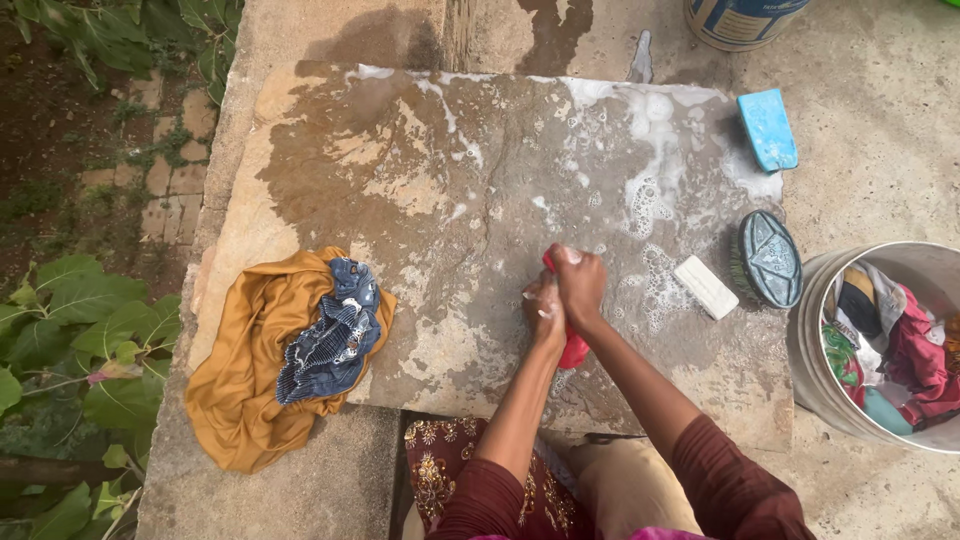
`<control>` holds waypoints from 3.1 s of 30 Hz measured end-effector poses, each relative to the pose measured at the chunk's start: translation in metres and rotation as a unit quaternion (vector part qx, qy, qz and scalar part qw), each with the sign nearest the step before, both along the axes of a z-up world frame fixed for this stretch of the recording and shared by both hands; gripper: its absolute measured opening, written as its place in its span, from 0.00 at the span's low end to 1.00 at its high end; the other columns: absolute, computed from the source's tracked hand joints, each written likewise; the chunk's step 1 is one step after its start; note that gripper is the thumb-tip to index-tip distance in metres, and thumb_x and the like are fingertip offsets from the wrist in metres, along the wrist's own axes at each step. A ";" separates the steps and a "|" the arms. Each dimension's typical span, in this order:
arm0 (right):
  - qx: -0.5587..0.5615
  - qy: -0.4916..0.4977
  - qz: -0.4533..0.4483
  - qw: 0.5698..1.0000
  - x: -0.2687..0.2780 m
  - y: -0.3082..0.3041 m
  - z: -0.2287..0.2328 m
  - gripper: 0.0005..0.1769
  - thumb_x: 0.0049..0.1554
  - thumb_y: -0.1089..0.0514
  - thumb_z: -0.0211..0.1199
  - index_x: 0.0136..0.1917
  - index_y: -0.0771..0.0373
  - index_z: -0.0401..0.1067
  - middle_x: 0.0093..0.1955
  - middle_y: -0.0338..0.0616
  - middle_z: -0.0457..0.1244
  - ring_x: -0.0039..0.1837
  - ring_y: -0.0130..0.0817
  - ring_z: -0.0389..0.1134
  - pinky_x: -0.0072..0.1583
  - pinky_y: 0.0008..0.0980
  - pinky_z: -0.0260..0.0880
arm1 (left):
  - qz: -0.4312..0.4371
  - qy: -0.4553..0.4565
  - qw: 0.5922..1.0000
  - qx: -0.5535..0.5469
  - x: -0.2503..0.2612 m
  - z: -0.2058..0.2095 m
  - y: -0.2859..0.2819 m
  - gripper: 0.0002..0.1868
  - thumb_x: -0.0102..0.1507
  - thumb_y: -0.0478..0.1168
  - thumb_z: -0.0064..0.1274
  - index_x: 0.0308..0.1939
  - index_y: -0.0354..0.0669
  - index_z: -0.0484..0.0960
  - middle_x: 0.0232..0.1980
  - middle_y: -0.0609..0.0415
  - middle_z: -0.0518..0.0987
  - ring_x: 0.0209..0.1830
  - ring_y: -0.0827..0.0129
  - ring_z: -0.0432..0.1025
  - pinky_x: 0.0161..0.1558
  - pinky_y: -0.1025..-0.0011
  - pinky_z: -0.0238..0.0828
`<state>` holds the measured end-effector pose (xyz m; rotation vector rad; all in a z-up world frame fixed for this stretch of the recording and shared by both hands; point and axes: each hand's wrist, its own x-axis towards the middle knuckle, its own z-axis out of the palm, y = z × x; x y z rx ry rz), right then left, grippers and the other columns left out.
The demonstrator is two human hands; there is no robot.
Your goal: The person washes clothes by taking garments from a bucket, laying them on a stone slab, rubbing them with a soap bar, and scrubbing them by hand and with a brush.
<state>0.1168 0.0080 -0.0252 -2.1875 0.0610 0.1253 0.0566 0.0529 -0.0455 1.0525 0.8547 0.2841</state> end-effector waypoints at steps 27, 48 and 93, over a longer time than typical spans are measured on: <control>0.265 0.096 -0.089 0.955 -0.054 0.007 0.016 0.26 0.66 0.42 0.49 0.70 0.57 0.64 0.74 0.51 0.55 0.75 0.42 0.53 0.72 0.48 0.53 | 0.031 -0.061 0.974 -0.218 0.011 -0.015 0.021 0.07 0.61 0.41 0.54 0.36 0.41 0.80 0.37 0.54 0.79 0.34 0.67 0.73 0.38 0.70 0.72; -0.092 -0.093 0.050 0.990 -0.041 -0.021 -0.024 0.16 0.58 0.54 0.60 0.33 0.65 0.65 0.28 0.52 0.60 0.32 0.41 0.57 0.41 0.43 0.63 | 0.088 -0.003 0.936 -0.342 0.012 0.005 0.030 0.12 0.70 0.43 0.44 0.33 0.44 0.74 0.30 0.53 0.74 0.23 0.65 0.71 0.24 0.67 0.68; -0.170 -0.473 0.452 0.737 -0.014 -0.061 0.018 0.14 0.49 0.49 0.66 0.39 0.61 0.71 0.37 0.45 0.68 0.34 0.36 0.71 0.29 0.32 0.63 | -0.071 0.110 0.948 -0.291 0.013 -0.091 0.002 0.09 0.67 0.44 0.48 0.46 0.44 0.77 0.41 0.52 0.78 0.35 0.67 0.71 0.36 0.65 0.66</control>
